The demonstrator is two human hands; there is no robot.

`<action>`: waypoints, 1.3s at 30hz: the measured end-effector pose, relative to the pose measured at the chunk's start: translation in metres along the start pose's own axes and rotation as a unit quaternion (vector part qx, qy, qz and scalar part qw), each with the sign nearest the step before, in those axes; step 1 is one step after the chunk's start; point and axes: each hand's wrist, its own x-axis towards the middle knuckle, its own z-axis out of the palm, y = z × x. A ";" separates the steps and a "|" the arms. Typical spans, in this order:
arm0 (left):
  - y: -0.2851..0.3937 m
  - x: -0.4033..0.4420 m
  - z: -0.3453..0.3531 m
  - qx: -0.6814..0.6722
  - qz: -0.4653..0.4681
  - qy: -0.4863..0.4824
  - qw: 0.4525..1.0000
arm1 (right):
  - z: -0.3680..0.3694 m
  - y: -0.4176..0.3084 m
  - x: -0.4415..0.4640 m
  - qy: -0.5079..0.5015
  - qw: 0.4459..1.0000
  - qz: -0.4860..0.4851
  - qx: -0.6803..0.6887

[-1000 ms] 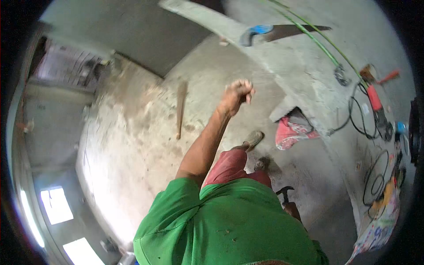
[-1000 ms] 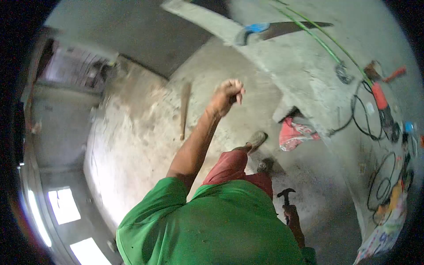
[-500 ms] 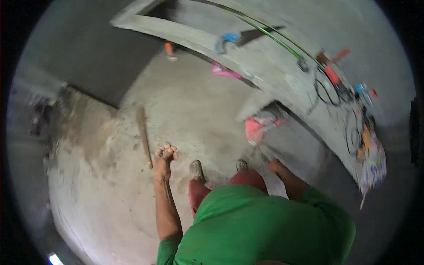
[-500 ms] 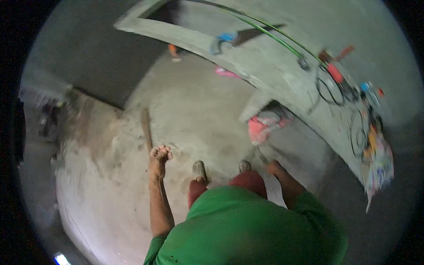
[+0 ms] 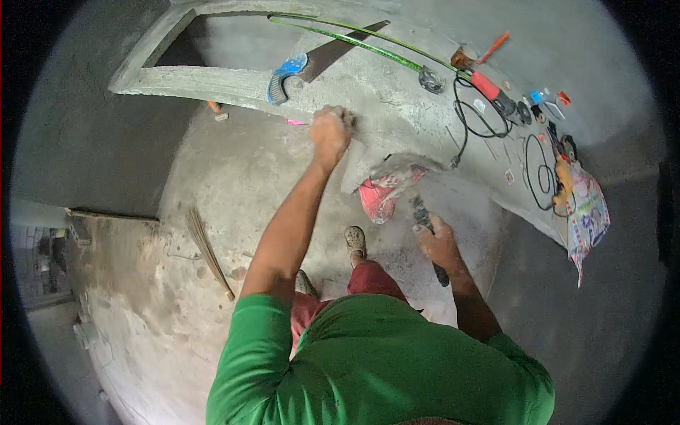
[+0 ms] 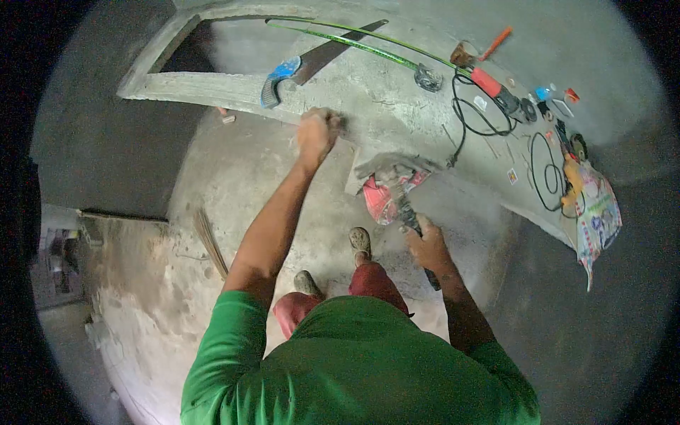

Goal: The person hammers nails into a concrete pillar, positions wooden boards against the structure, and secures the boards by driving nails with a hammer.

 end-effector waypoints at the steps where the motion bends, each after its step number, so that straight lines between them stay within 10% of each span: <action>1: 0.008 0.011 0.022 0.038 -0.010 0.013 0.999 | -0.015 -0.002 0.011 0.021 0.999 0.007 0.042; 10: 0.020 0.009 0.068 0.087 -0.011 0.071 0.994 | -0.108 -0.012 0.134 0.059 0.942 -0.297 -0.145; 14: 0.024 -0.012 0.064 0.085 0.027 0.070 0.994 | -0.112 -0.047 0.164 0.059 0.982 -0.178 0.009; 39: 0.020 -0.008 0.064 0.121 0.051 0.026 0.991 | -0.083 -0.120 0.227 -0.057 0.909 -0.311 -0.272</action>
